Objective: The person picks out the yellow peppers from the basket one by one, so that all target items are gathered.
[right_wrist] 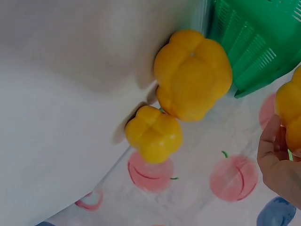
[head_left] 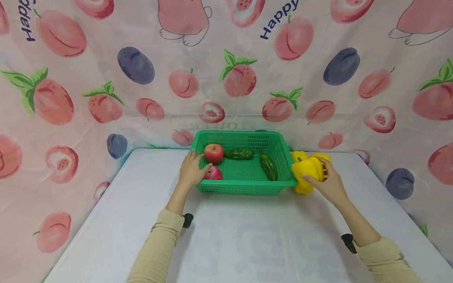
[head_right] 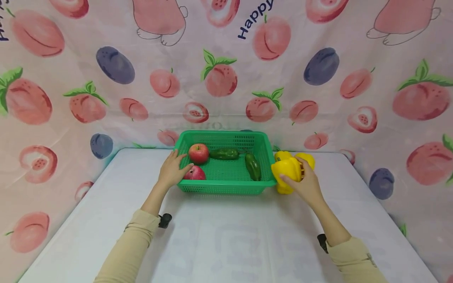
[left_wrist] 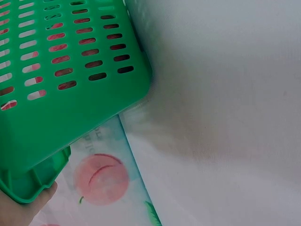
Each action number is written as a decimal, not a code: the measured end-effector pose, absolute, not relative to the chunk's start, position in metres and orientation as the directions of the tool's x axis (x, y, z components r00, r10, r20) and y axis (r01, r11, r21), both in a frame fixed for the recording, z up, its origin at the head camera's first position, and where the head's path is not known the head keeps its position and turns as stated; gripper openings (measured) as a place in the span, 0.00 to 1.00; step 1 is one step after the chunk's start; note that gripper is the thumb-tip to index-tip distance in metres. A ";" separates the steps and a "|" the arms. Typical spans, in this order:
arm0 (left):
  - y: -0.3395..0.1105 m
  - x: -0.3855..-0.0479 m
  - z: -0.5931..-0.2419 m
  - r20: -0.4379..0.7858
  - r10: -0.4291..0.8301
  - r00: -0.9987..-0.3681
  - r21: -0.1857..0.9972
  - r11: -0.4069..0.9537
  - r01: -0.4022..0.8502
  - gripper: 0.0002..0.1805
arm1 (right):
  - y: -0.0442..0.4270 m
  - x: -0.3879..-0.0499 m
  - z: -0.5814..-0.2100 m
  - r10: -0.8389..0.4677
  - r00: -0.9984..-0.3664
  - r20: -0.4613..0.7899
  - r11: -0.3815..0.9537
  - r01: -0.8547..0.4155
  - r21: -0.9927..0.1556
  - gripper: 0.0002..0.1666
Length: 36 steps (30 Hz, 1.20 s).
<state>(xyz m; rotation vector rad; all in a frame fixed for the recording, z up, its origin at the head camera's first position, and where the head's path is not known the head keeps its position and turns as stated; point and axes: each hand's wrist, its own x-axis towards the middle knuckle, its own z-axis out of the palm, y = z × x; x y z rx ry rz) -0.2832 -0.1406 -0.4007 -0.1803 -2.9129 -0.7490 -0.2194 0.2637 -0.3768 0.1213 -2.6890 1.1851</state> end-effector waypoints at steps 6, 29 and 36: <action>-0.139 -0.283 -0.401 0.145 0.077 -0.986 0.476 0.869 0.138 0.33 | 0.275 -0.216 -0.381 0.027 -0.978 0.208 0.688 -0.133 -0.713 0.45; -0.143 -0.285 -0.402 0.154 0.085 -0.984 0.464 0.874 0.148 0.33 | 0.302 -0.212 -0.390 0.114 -0.976 0.185 0.741 -0.040 -0.670 0.48; -0.142 -0.286 -0.403 0.148 0.076 -0.986 0.475 0.869 0.138 0.33 | 0.306 -0.211 -0.393 0.133 -0.979 0.153 0.741 -0.004 -0.672 0.51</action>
